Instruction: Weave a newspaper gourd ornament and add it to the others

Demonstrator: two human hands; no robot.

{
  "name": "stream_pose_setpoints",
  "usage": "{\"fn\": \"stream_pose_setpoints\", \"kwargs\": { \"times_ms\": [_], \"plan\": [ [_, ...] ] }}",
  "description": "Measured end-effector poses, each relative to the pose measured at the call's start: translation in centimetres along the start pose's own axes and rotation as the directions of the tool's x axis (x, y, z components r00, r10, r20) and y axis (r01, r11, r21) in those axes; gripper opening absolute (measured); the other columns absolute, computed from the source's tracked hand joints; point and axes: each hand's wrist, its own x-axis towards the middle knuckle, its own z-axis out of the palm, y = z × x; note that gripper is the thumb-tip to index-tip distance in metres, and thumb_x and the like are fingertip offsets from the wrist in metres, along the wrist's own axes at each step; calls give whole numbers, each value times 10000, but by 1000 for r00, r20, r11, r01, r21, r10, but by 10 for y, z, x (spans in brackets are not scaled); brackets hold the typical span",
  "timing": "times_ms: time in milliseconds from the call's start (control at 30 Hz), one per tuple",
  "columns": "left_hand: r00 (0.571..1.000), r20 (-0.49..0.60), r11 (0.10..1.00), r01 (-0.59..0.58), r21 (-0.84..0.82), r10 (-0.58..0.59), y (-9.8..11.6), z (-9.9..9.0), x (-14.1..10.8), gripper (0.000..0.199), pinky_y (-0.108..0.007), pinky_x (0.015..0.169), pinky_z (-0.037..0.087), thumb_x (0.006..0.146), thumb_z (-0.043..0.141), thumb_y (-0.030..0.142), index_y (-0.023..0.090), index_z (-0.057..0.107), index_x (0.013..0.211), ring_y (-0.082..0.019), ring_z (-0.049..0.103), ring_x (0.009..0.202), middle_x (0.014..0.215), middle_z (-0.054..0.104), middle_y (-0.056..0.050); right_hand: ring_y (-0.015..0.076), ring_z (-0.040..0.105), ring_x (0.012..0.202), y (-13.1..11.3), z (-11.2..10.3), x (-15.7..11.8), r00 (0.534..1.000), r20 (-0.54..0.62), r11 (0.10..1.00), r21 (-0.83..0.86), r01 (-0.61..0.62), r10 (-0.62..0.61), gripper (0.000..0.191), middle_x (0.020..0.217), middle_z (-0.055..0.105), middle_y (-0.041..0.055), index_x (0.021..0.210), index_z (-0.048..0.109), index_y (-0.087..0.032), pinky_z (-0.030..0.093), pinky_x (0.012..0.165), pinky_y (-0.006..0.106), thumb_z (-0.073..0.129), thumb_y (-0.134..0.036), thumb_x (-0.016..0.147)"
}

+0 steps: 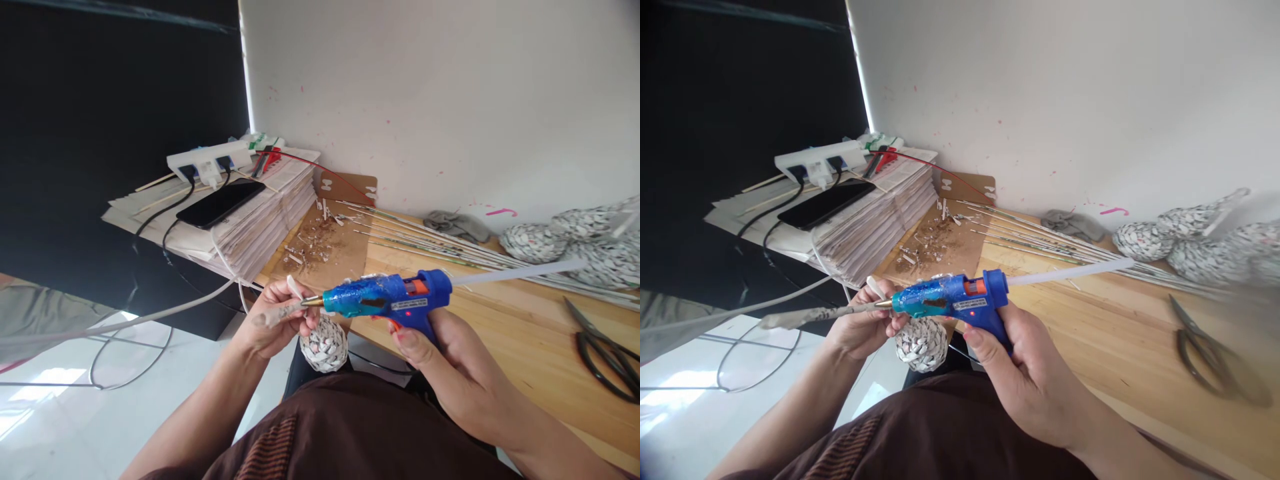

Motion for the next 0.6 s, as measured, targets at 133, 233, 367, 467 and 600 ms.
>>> {"fn": "stream_pose_setpoints", "kwargs": {
  "times_ms": [133,233,367,467,600],
  "plan": [
    [1000,-8,1000,10,0,-10,-1,-3,0,250,-127,446,532,657,916,207,122,717,782,-128,688,528,583,693,-31,140,510,600,2,1,-4,999,0,991,126,-37,38,177,723,589,-12,960,621,-255,435,523,250,552,-412,1002],
    [1000,2,1000,-22,3,22,-1,-3,0,220,-131,438,527,667,908,195,128,740,792,-134,689,555,604,691,-33,118,469,591,11,5,-2,996,-41,948,313,-57,73,244,706,528,-25,899,568,-240,415,517,233,539,-455,1008],
    [998,-11,997,-65,41,66,2,-3,-1,172,-141,453,530,688,889,166,150,774,815,-139,697,596,667,716,-48,103,518,611,30,10,15,974,-109,839,532,-114,201,344,731,548,-24,853,510,-219,418,509,207,551,-533,986],
    [994,-51,992,-91,88,96,5,0,-4,161,-169,483,556,679,899,169,151,786,791,-149,703,603,667,727,-53,115,587,585,47,14,34,922,-105,807,527,-267,374,440,741,641,13,910,536,-199,387,439,187,524,-636,955],
    [983,-93,976,-140,166,157,8,5,-7,178,-211,509,585,665,918,234,148,796,763,-163,706,587,673,750,-73,123,617,454,65,24,62,838,-55,783,394,-482,543,379,672,691,29,890,491,-193,356,368,189,426,-541,1024]
  ]
}}
